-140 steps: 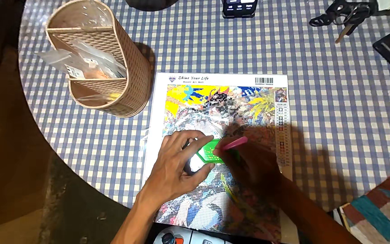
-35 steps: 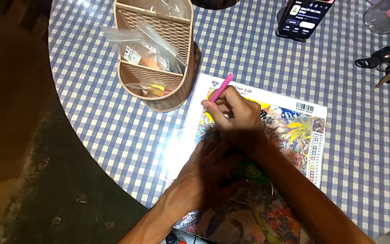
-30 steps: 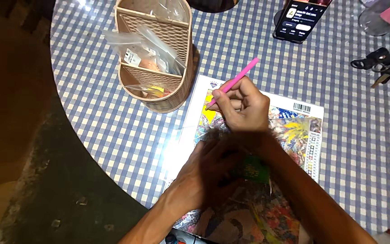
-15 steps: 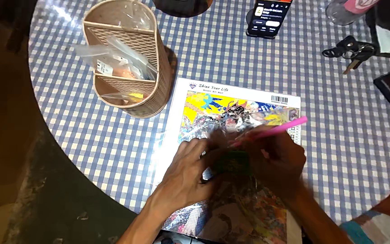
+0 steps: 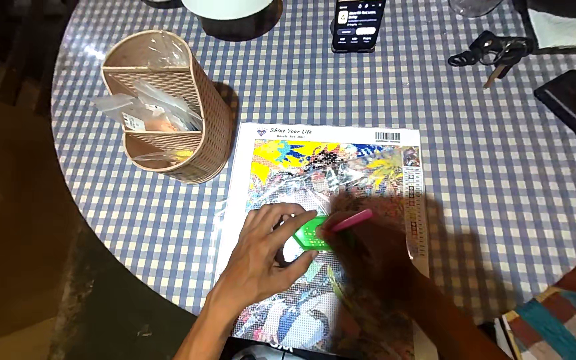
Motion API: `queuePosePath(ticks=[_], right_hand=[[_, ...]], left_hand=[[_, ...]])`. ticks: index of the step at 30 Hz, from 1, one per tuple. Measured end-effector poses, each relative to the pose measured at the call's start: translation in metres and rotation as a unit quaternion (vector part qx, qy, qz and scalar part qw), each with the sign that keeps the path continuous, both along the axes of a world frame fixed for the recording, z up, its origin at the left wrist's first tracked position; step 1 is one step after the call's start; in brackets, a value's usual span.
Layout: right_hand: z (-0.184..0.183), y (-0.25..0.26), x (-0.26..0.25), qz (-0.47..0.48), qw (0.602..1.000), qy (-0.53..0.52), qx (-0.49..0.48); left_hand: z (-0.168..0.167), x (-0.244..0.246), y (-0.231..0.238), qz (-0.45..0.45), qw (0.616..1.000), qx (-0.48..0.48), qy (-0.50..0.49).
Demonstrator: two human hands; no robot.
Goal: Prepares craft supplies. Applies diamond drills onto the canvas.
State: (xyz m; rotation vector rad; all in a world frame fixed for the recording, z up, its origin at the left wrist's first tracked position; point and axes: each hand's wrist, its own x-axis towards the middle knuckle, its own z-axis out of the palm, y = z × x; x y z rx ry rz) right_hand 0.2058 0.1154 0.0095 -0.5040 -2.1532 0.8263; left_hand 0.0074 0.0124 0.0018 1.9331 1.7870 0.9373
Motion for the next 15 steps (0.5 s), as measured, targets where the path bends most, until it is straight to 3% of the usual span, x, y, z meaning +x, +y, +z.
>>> queuePosePath(ticks=[15], right_hand=[[-0.0009, -0.001, -0.0027, -0.021, 0.999, 0.003, 0.038]], left_hand=[[-0.0008, -0.0003, -0.0003, 0.003, 1.0, 0.001, 0.003]])
